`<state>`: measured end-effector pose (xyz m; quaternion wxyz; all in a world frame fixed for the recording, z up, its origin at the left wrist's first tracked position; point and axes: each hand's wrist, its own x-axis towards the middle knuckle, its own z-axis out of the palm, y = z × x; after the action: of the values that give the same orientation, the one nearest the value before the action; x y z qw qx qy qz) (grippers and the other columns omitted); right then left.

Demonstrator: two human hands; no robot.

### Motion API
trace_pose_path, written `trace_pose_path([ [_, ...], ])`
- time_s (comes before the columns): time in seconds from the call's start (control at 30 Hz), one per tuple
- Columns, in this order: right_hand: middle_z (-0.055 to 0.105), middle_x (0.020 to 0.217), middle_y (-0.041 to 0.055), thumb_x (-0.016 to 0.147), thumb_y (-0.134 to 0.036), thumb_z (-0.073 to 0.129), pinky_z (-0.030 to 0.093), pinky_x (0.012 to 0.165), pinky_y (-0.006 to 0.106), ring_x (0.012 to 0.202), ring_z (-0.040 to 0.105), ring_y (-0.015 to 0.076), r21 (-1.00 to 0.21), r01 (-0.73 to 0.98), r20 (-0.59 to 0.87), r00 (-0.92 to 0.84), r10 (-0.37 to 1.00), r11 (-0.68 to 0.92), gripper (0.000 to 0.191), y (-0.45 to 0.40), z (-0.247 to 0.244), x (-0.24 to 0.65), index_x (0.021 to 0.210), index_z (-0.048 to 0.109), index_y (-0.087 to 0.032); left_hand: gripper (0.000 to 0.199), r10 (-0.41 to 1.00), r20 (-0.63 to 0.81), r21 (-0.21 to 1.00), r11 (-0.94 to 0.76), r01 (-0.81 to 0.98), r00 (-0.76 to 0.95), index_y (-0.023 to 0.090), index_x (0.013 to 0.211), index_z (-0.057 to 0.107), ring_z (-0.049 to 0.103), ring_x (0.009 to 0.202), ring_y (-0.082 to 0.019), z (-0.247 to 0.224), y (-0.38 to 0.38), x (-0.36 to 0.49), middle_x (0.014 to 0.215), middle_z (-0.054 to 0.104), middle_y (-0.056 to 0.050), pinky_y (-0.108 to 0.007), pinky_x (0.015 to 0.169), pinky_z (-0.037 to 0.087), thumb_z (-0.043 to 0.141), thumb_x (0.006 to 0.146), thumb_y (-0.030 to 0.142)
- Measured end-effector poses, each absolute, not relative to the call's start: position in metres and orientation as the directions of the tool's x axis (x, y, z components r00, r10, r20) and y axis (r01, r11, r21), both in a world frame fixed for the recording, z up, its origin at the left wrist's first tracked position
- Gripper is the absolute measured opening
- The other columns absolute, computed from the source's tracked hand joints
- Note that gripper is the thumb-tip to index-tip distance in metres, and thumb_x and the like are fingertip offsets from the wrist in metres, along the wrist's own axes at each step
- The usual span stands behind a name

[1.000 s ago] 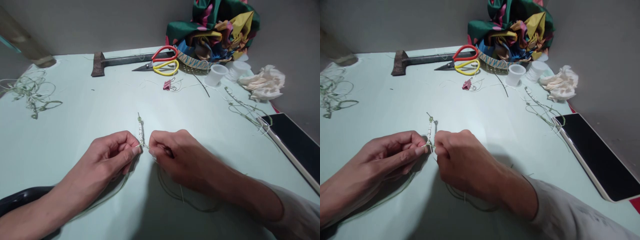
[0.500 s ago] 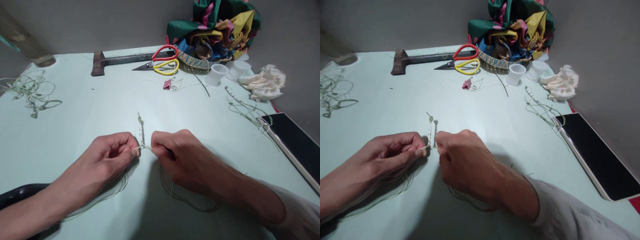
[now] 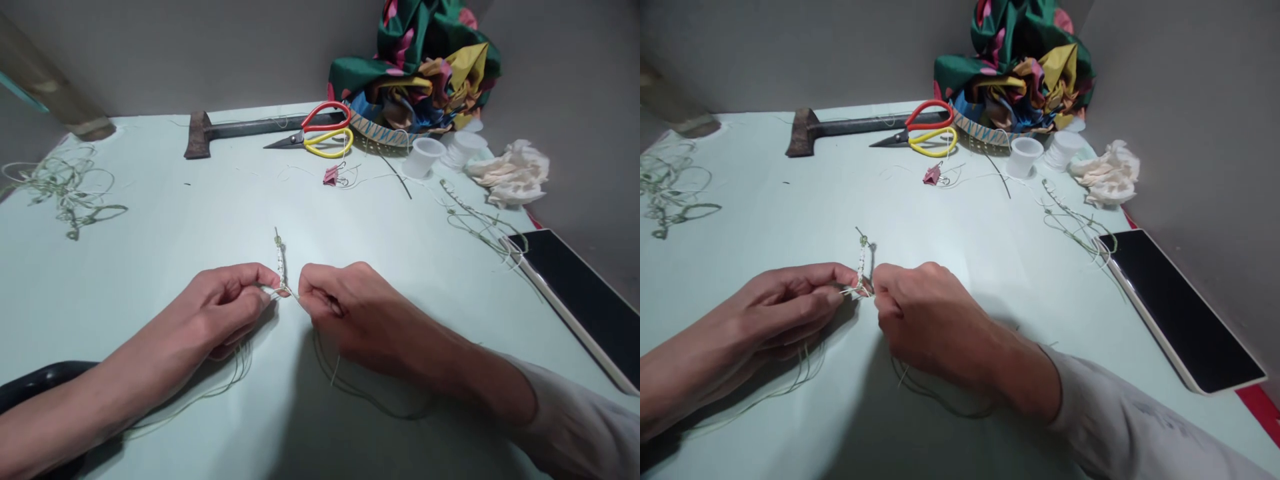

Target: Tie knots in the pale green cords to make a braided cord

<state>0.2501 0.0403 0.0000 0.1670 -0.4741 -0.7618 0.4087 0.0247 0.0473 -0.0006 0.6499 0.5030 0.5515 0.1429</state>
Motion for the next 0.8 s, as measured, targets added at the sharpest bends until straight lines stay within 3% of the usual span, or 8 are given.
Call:
trace_pose_path([
  [0.2, 0.030, 0.059, -0.0099, 0.097, -0.009, 0.049, 0.016, 0.062, 0.037, 0.056, 0.025, 0.0119, -0.766, 0.609, -0.151, -0.482, 0.863, 0.206, 0.032, 0.039, 0.000, 0.244, 0.075, 0.035, -0.027, 0.047, 0.785, -0.572, 0.804, 0.481, 0.351, 0.236, 0.022, 0.071, 0.062, 0.027, 0.058, -0.011, 0.001, 0.049, 0.037, 0.064, 0.041, 0.004, -0.025, 0.049, 0.020, 0.088, 0.076, 0.061],
  [0.57, 0.031, 0.062, -0.0075, 0.097, -0.014, 0.052, 0.018, 0.064, 0.038, 0.060, 0.026, 0.0141, -0.729, 0.660, -0.198, -0.457, 0.867, 0.181, 0.031, 0.042, 0.001, 0.247, 0.073, 0.035, -0.026, 0.048, 0.808, -0.549, 0.812, 0.456, 0.364, 0.213, 0.022, 0.073, 0.061, 0.026, 0.054, -0.010, -0.002, 0.045, 0.037, 0.059, 0.038, 0.007, -0.025, 0.048, 0.018, 0.086, 0.077, 0.064],
  [0.8, 0.039, 0.065, -0.0081, 0.100, -0.014, 0.052, 0.021, 0.065, 0.035, 0.062, 0.034, 0.0134, -0.716, 0.679, -0.236, -0.456, 0.858, 0.164, 0.026, 0.044, 0.003, 0.245, 0.078, 0.043, -0.026, 0.048, 0.835, -0.495, 0.844, 0.396, 0.362, 0.241, 0.022, 0.070, 0.060, 0.023, 0.051, -0.009, 0.003, 0.050, 0.041, 0.053, 0.035, 0.008, -0.026, 0.048, 0.015, 0.086, 0.076, 0.062],
])
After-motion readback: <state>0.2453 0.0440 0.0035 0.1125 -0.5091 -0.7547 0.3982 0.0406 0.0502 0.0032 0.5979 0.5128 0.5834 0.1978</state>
